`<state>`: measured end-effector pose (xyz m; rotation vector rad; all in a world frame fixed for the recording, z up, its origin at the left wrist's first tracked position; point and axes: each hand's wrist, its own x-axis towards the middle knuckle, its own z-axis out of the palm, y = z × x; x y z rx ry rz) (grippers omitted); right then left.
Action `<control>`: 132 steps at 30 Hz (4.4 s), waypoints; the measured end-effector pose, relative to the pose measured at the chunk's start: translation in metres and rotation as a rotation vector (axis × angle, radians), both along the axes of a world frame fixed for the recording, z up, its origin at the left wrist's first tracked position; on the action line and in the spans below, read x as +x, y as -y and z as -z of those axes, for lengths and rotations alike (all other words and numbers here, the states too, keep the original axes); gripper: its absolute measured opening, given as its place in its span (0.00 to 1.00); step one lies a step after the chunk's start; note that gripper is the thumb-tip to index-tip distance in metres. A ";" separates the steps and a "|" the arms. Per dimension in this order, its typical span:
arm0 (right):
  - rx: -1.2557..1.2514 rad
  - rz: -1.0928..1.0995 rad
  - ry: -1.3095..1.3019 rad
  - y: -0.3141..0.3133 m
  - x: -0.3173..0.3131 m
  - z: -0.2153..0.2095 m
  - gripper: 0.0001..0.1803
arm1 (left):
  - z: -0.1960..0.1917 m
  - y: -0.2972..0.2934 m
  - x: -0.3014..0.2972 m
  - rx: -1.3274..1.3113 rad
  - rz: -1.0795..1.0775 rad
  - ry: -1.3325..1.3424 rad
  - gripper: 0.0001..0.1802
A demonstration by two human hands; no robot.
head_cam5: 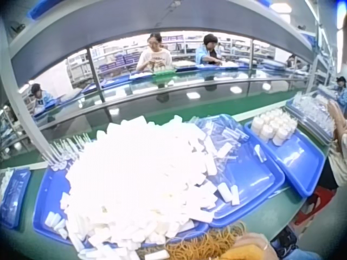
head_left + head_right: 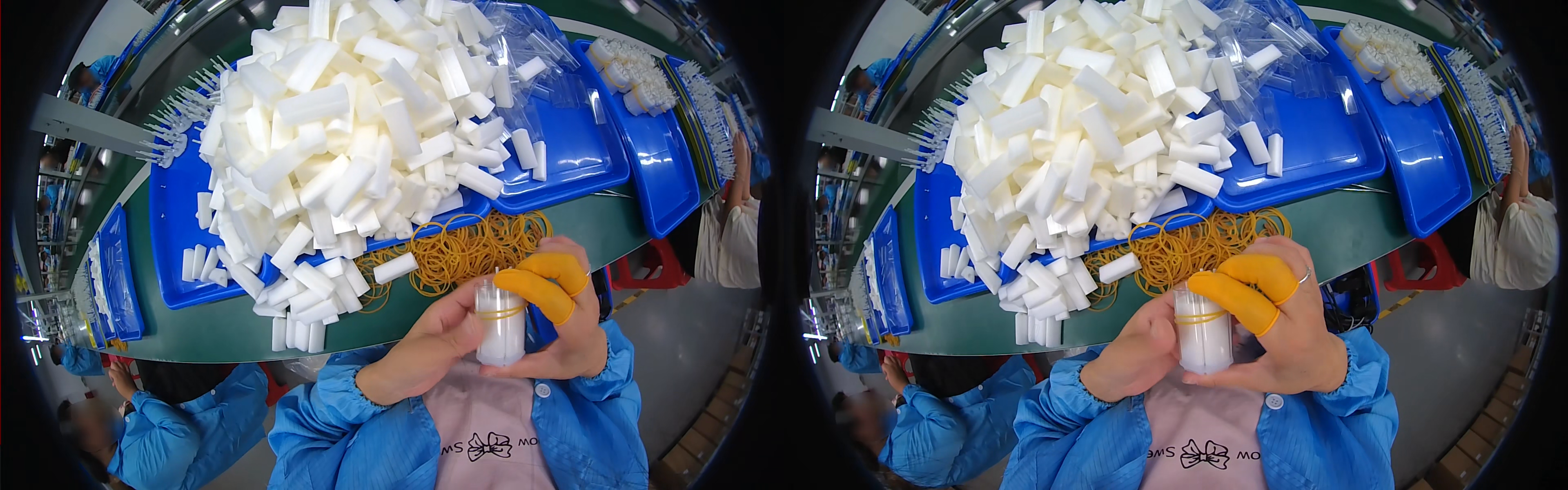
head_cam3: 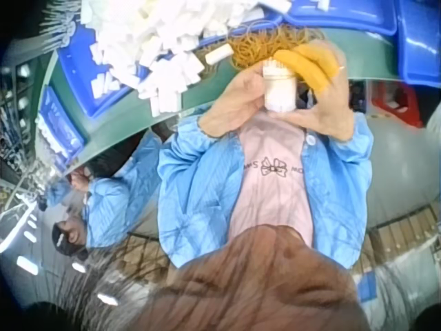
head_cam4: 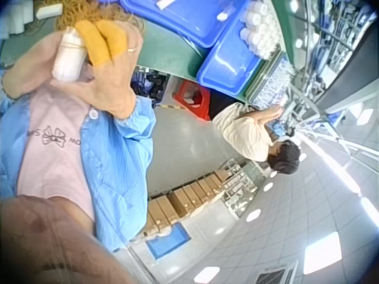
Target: The person inserts white cylindrical foam tips into clear plastic sticks, then places the assembled swabs into a small transparent plastic bag. They secure the bag with a yellow rubber band and use a yellow-handled tool to trim the protruding tips. The finished bundles are placed into a blue tray.
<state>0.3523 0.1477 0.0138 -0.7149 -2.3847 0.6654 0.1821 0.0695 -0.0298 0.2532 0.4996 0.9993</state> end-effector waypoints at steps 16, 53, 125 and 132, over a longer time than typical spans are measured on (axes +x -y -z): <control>-0.014 -0.018 -0.021 -0.004 0.002 -0.003 0.39 | 0.003 -0.002 -0.001 -0.013 0.039 -0.042 0.37; 0.200 0.847 -0.125 -0.226 0.150 0.019 0.24 | -0.060 0.054 -0.066 0.406 -0.614 -0.822 0.22; -0.145 0.118 -0.599 -0.112 0.006 -0.097 0.17 | -0.035 0.072 -0.199 0.272 -1.083 -1.465 0.29; 0.434 0.290 0.274 -0.200 -0.004 -0.001 0.24 | -0.038 0.038 -0.268 0.238 -1.096 -1.608 0.24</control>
